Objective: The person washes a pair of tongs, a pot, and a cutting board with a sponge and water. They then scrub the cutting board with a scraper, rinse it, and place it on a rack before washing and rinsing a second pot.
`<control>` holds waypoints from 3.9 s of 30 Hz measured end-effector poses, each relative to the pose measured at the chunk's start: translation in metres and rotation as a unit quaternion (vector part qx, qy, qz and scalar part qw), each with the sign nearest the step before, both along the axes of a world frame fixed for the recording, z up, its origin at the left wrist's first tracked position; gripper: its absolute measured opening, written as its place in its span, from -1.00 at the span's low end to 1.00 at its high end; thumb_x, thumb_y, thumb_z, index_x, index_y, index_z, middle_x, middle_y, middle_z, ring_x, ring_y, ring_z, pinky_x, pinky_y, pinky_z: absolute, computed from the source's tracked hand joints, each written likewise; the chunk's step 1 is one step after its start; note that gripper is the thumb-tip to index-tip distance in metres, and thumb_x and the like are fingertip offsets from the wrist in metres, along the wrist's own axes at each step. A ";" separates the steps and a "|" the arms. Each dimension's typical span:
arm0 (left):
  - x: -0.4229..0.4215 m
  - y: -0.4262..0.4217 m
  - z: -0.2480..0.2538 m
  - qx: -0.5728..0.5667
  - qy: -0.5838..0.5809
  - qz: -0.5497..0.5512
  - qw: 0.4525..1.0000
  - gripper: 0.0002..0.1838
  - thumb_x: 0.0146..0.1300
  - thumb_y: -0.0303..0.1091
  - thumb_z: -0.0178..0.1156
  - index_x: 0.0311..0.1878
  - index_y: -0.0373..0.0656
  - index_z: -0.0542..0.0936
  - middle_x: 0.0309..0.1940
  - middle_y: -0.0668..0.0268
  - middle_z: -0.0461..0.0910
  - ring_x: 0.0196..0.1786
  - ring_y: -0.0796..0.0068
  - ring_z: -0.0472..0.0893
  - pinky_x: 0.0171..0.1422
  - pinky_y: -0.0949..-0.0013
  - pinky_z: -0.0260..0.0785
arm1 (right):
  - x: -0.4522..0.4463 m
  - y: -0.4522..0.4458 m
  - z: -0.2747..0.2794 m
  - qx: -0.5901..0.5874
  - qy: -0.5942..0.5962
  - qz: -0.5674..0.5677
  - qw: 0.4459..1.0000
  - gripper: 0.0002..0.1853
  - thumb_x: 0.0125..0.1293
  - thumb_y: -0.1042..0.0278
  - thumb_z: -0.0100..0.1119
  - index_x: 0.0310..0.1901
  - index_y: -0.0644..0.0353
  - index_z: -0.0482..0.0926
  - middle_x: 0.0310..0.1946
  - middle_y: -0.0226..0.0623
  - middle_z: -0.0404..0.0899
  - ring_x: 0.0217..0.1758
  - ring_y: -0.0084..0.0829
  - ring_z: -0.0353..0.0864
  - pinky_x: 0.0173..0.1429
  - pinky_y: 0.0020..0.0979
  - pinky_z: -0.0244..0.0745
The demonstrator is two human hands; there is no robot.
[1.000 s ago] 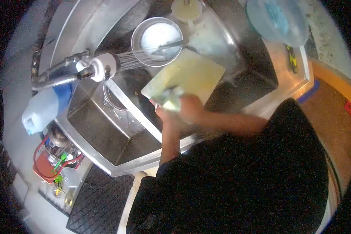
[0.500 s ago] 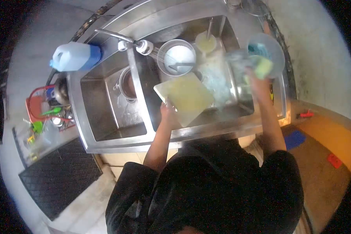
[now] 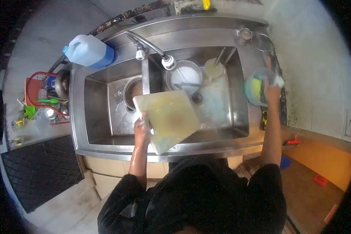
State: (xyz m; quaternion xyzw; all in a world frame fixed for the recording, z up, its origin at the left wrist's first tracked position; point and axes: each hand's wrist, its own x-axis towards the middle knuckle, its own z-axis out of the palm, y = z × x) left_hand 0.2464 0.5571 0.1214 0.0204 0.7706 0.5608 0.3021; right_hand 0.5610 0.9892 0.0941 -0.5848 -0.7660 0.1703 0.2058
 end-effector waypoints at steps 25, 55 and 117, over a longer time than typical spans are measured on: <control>-0.206 -0.010 -0.169 0.062 -0.080 0.010 0.995 -0.50 0.33 0.07 0.00 -0.06 -0.27 0.50 -0.40 0.40 0.53 -0.58 0.62 0.38 -0.50 0.46 0.26 | -0.274 -0.156 -0.113 -0.365 0.086 0.226 0.899 -0.24 0.30 -0.33 -0.19 0.22 0.26 0.37 0.16 -0.11 0.44 0.23 -0.25 0.38 0.31 -0.33 0.17; -0.210 0.018 -0.159 -0.275 0.226 -0.004 0.934 -0.42 0.39 0.05 -0.28 -0.22 -0.23 0.62 -0.24 -0.12 0.58 -0.13 -0.10 0.57 0.03 0.00 0.38 | -0.380 -0.277 -0.074 0.062 -0.125 0.569 0.810 -0.34 0.30 -0.06 -0.07 0.36 0.08 0.14 0.42 -0.17 -0.01 0.50 -0.20 -0.12 0.49 -0.01 -0.34; -0.082 0.122 -0.102 -0.145 0.486 -0.165 0.846 -0.32 0.29 -0.13 -0.08 0.35 -0.41 0.08 0.39 -0.11 -0.02 0.49 0.05 -0.11 0.50 -0.01 -0.33 | -0.272 -0.129 -0.068 -0.479 0.343 0.053 0.806 -0.53 0.34 0.22 0.06 0.14 0.41 0.35 0.03 -0.15 0.48 0.04 -0.36 0.49 0.06 -0.35 0.40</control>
